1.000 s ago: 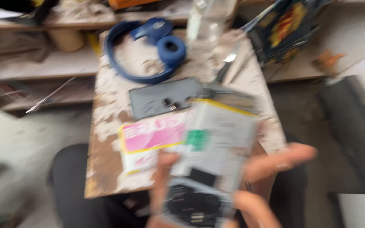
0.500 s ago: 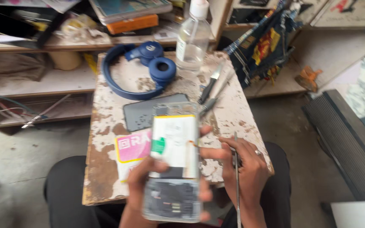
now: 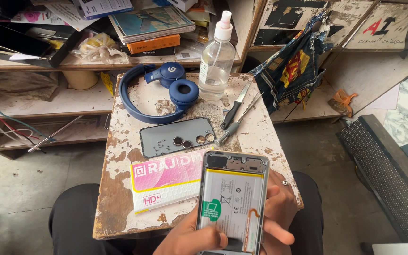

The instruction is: The person uses a thin metal tool to pry around the edges of a smartphone's casing and handles the internal battery.

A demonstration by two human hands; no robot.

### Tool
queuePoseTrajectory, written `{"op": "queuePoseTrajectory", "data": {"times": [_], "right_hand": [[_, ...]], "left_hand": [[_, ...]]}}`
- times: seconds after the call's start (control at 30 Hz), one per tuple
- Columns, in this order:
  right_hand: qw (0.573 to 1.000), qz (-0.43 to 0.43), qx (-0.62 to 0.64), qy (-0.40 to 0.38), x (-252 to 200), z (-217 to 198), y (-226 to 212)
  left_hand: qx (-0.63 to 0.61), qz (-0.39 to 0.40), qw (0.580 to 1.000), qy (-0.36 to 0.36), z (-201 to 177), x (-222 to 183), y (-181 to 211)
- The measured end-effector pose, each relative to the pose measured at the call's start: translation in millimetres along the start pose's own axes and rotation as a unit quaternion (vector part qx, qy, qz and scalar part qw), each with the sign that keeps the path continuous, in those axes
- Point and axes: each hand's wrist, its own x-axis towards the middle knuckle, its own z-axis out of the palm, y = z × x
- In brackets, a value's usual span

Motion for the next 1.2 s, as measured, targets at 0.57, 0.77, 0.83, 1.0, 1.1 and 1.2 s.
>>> {"op": "queuePoseTrajectory", "data": {"times": [0.57,0.77,0.83,1.0,1.1,1.2], "right_hand": [[0.835,0.159,0.525,-0.04,2.7,-54.7,5.2],[0.887,0.212,0.401,-0.089,-23.2,-100.1,3.5],[0.886,0.212,0.405,-0.079,-31.6,-106.8,-1.6],[0.896,0.159,0.404,-0.096,-15.8,-118.6,-25.4],[0.875,0.186,0.43,-0.122,-11.6,-122.5,-28.9],[0.868,0.213,0.433,-0.117,-13.6,-119.5,-26.9]], "left_hand": [[0.317,0.168,0.913,0.195,45.7,12.8,15.1],[0.504,0.307,0.734,0.334,76.8,11.0,18.1],[0.481,0.312,0.752,0.326,76.9,8.4,17.7],[0.408,0.275,0.828,0.268,73.3,10.4,16.8],[0.39,0.284,0.843,0.239,70.4,13.6,14.7],[0.33,0.357,0.851,0.197,67.3,17.9,15.5]]}}
